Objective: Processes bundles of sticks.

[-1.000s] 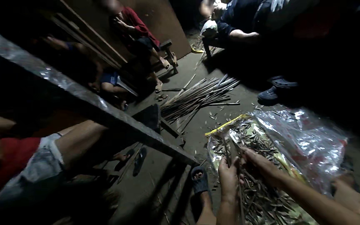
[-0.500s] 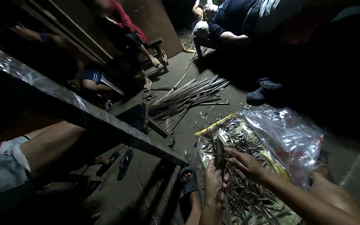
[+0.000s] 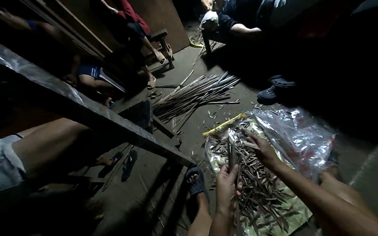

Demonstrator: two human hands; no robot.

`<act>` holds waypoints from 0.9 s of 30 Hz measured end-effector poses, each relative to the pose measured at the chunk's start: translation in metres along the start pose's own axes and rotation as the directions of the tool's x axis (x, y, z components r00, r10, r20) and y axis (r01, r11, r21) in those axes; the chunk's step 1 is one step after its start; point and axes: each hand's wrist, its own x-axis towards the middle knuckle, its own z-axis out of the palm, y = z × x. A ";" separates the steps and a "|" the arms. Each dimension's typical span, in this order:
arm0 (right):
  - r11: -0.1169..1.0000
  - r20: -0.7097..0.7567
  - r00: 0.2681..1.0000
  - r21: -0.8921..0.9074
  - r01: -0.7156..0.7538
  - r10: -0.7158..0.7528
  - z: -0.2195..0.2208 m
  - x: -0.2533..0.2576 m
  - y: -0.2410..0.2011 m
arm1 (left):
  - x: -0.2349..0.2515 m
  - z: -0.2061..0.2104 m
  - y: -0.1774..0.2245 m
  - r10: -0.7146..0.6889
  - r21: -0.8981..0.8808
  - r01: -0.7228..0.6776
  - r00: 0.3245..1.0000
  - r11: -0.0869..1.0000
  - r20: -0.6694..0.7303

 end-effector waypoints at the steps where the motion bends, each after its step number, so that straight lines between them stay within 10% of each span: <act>1: 0.999 0.004 1.000 0.032 0.006 -0.006 0.001 0.001 0.002 | 0.002 -0.002 0.000 0.022 0.032 -0.022 0.999 0.999 -0.023; 8: 0.989 0.305 0.944 -0.027 0.144 -0.129 0.016 -0.036 -0.028 | 0.011 -0.013 0.000 0.223 0.154 -0.197 0.958 0.968 -0.180; 27: 0.982 0.331 0.925 0.062 0.177 -0.187 0.022 -0.043 -0.022 | 0.010 -0.008 0.003 0.238 -0.004 -0.252 0.921 0.968 -0.309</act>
